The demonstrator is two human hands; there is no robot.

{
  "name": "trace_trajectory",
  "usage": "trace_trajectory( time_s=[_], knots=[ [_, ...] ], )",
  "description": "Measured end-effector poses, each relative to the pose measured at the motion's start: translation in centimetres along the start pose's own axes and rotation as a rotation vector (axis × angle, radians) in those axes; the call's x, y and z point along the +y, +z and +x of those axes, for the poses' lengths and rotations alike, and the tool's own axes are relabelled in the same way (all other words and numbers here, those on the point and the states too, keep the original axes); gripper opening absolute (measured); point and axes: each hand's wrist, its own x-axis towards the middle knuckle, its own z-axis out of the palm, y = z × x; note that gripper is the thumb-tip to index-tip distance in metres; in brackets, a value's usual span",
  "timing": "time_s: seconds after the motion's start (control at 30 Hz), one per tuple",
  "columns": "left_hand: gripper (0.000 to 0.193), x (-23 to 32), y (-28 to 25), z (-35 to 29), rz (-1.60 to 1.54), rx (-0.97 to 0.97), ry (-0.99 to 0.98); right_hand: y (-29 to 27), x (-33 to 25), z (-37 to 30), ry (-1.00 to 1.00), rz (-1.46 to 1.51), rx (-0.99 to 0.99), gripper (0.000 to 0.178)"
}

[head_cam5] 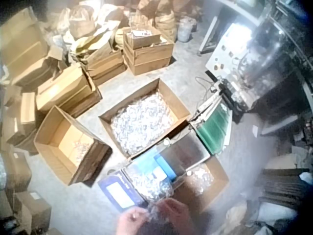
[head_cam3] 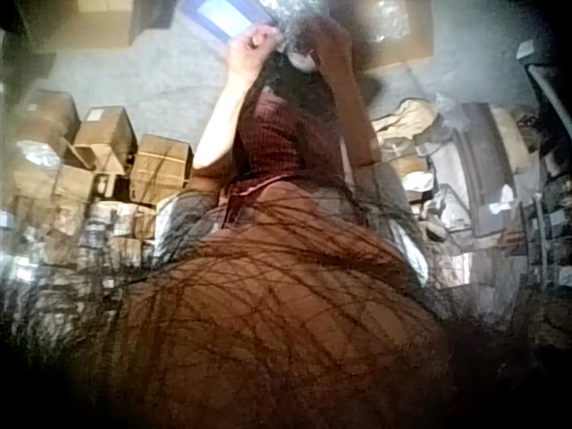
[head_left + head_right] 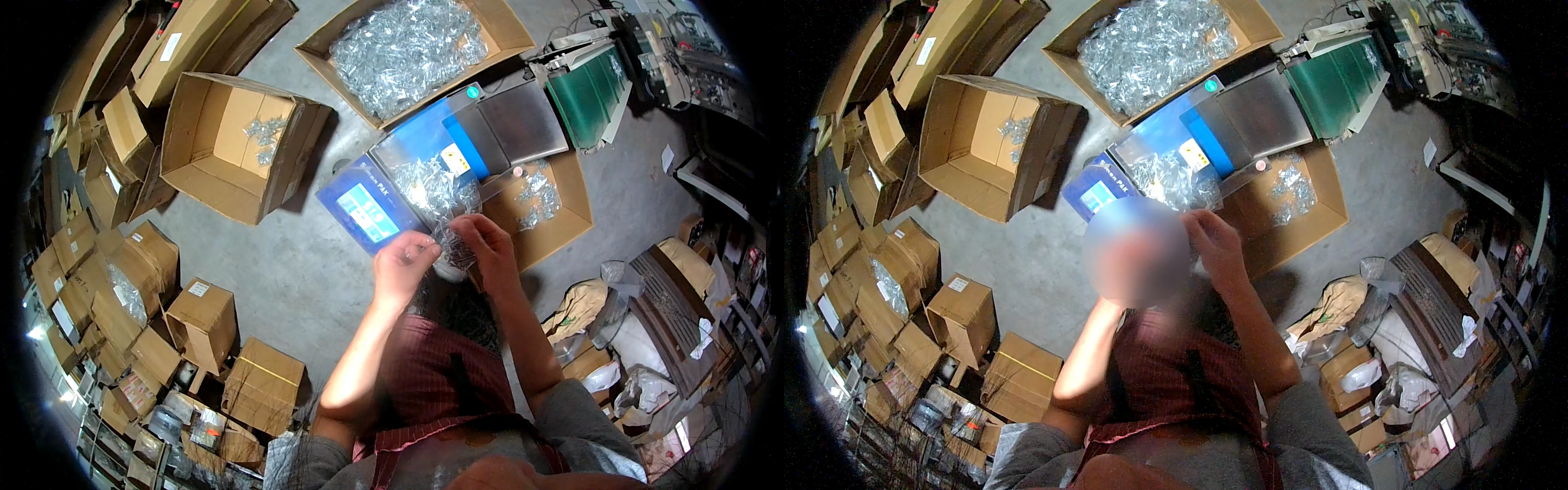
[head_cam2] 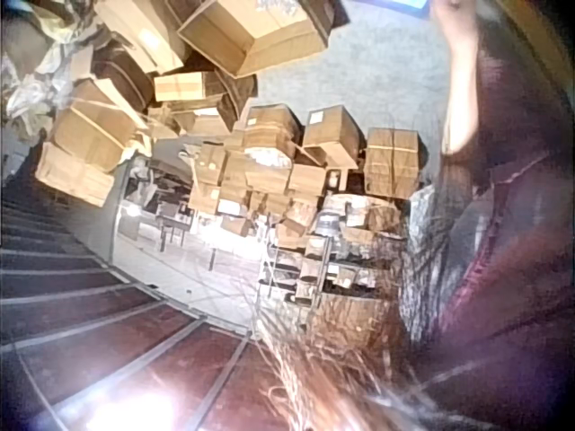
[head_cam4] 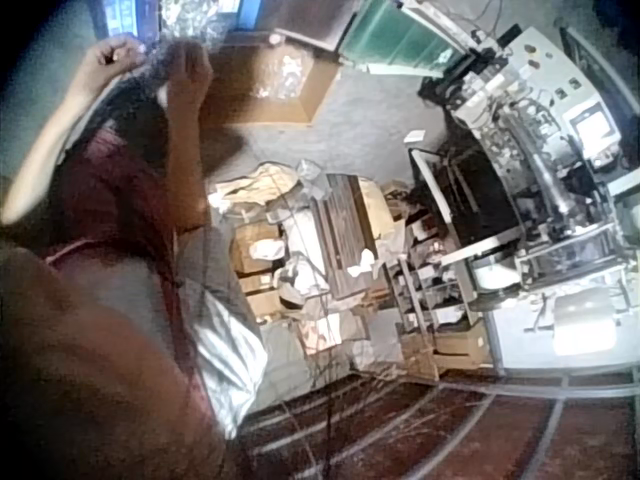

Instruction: The person repeatedly picks up small plastic-wrapped items from a blue tray, places them on a digital scale, and then transfers them into a cardboard box. The process is repeated continuously throughout the clip.

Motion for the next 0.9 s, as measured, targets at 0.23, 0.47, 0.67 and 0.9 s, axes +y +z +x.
trace_trajectory(
  time_s=[0.23, 0.47, 0.67, 0.9],
  knots=[
    [0.009, 0.2, 0.4, -0.1, -0.164, -0.008, 0.025, -0.3, 1.6, -0.1, 0.000, -0.219, -0.140, 0.018],
    [0.008, 1.6, 0.5, 0.6, -0.075, 0.031, 0.144, 0.2, 0.4, -0.4, -0.115, -0.426, -0.052, 0.014],
    [0.007, 0.8, 0.3, 0.8, -0.041, -0.081, 0.043, -0.6, 1.8, -0.6, -0.005, -0.279, -0.005, 0.013],
    [0.010, -0.8, 0.7, 0.1, -0.155, -0.095, 0.028, 0.8, -0.2, -0.4, -0.175, -0.281, -0.021, 0.011]
  ],
)
